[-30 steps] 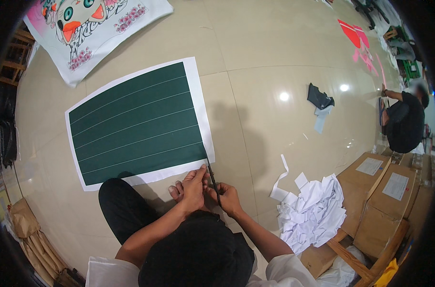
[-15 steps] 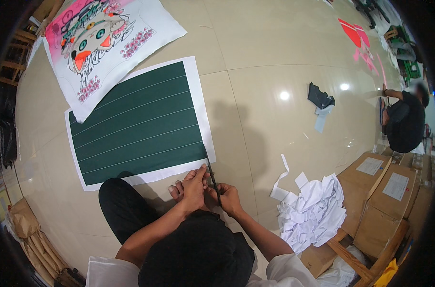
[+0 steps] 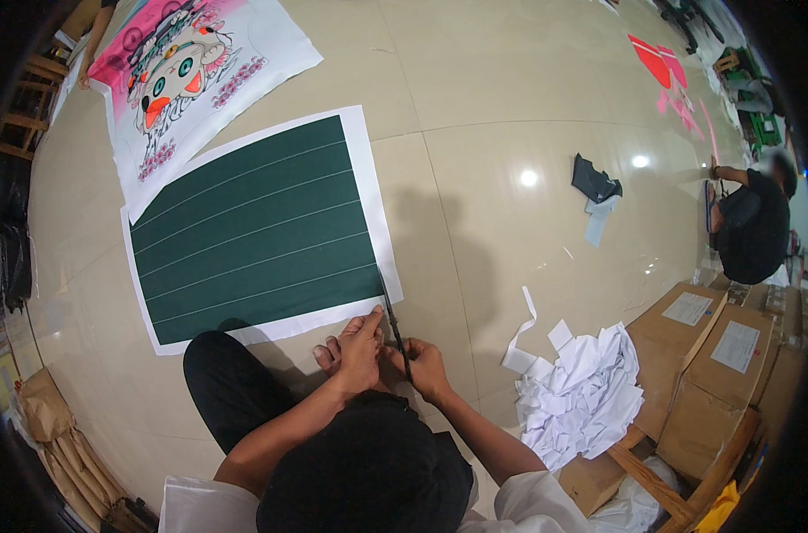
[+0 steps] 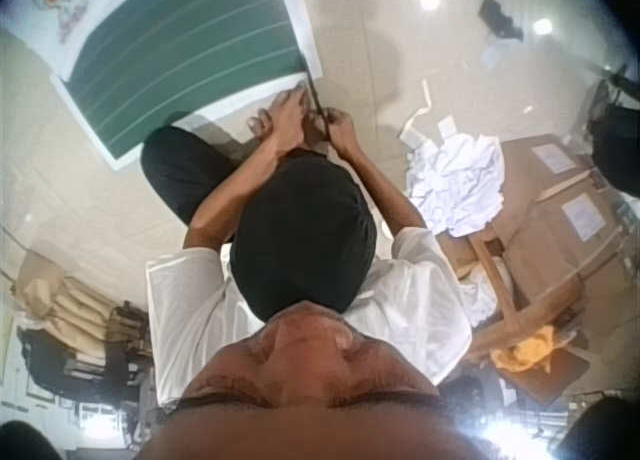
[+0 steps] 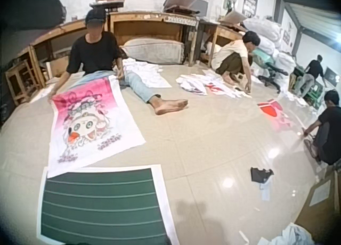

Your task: The person cuts a green fabric sheet along printed white lines using scissors while sitting on the floor.

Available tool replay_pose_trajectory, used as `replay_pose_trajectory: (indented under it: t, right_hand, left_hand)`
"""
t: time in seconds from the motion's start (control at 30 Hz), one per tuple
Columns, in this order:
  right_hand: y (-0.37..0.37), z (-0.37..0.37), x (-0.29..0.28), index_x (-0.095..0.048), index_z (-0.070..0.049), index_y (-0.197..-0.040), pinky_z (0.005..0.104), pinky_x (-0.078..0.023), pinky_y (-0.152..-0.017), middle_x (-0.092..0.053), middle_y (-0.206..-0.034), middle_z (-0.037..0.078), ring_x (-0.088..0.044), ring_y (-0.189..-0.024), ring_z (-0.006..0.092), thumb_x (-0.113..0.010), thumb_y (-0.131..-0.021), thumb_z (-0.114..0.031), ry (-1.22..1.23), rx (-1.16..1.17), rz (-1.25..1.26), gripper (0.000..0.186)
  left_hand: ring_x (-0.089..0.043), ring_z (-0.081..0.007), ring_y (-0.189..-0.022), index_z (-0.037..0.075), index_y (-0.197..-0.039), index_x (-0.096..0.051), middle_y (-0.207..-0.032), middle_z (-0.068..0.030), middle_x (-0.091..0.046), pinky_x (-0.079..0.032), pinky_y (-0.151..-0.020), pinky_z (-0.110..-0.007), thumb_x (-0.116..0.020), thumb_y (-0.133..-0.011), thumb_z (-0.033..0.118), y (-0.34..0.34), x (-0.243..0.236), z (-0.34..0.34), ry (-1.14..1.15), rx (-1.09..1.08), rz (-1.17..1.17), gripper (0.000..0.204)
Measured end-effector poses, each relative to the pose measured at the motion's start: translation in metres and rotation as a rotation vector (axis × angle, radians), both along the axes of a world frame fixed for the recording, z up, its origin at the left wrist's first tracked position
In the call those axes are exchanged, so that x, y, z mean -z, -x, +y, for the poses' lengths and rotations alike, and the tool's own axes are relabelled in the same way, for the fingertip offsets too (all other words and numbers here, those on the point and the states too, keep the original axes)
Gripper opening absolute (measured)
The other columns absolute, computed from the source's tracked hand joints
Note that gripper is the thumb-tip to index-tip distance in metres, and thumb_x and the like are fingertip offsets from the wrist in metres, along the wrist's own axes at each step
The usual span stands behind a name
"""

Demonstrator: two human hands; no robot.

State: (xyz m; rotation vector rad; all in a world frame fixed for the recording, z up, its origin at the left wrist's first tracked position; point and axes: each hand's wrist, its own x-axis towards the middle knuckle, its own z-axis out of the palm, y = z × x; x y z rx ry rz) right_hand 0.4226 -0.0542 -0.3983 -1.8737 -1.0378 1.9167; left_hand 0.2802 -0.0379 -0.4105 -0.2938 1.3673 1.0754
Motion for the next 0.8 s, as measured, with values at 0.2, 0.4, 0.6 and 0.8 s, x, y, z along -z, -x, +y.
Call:
replay_pose_trajectory:
  t: [0.2,0.4,0.6,0.8]
  right_hand:
    - [0.008,0.011,-0.002,-0.059,-0.007,-0.073,0.0258,-0.037,-0.050,-0.058,-0.064,0.000,-0.050,-0.056,0.0074,-0.079,-0.090,-0.029,0.011,0.025,0.010,0.035]
    - [0.010,0.014,0.003,-0.059,-0.006,-0.072,0.0256,-0.037,-0.050,-0.058,-0.065,0.000,-0.049,-0.057,0.0070,-0.079,-0.089,-0.028,-0.005,0.034,0.014,0.035]
    - [0.009,0.015,0.003,-0.058,-0.008,-0.074,0.0237,-0.038,-0.050,-0.062,-0.068,0.001,-0.051,-0.055,0.0064,-0.080,-0.090,-0.026,0.014,0.057,0.052,0.033]
    - [0.010,0.014,0.003,-0.058,-0.008,-0.074,0.0233,-0.037,-0.050,-0.063,-0.069,0.001,-0.051,-0.055,0.0058,-0.079,-0.091,-0.024,0.000,0.052,0.056,0.031]
  left_hand:
    - [-0.037,-0.0037,-0.060,0.012,-0.082,-0.062,-0.068,0.0086,-0.047,-0.028,-0.056,-0.024,-0.079,-0.093,0.029,-0.001,0.002,-0.001,0.001,-0.028,-0.015,0.026]
    - [-0.037,-0.0028,-0.059,0.013,-0.082,-0.062,-0.068,0.0092,-0.046,-0.027,-0.055,-0.023,-0.078,-0.094,0.029,0.001,0.000,-0.001,-0.009,-0.018,-0.026,0.026]
    - [-0.037,-0.0027,-0.059,0.013,-0.083,-0.063,-0.067,0.0092,-0.046,-0.027,-0.054,-0.023,-0.078,-0.094,0.030,0.003,-0.006,0.000,-0.016,-0.005,-0.033,0.025]
    - [-0.037,-0.0024,-0.059,0.013,-0.083,-0.063,-0.066,0.0090,-0.047,-0.028,-0.054,-0.023,-0.078,-0.094,0.030,0.002,-0.007,0.001,-0.023,-0.012,-0.016,0.025]
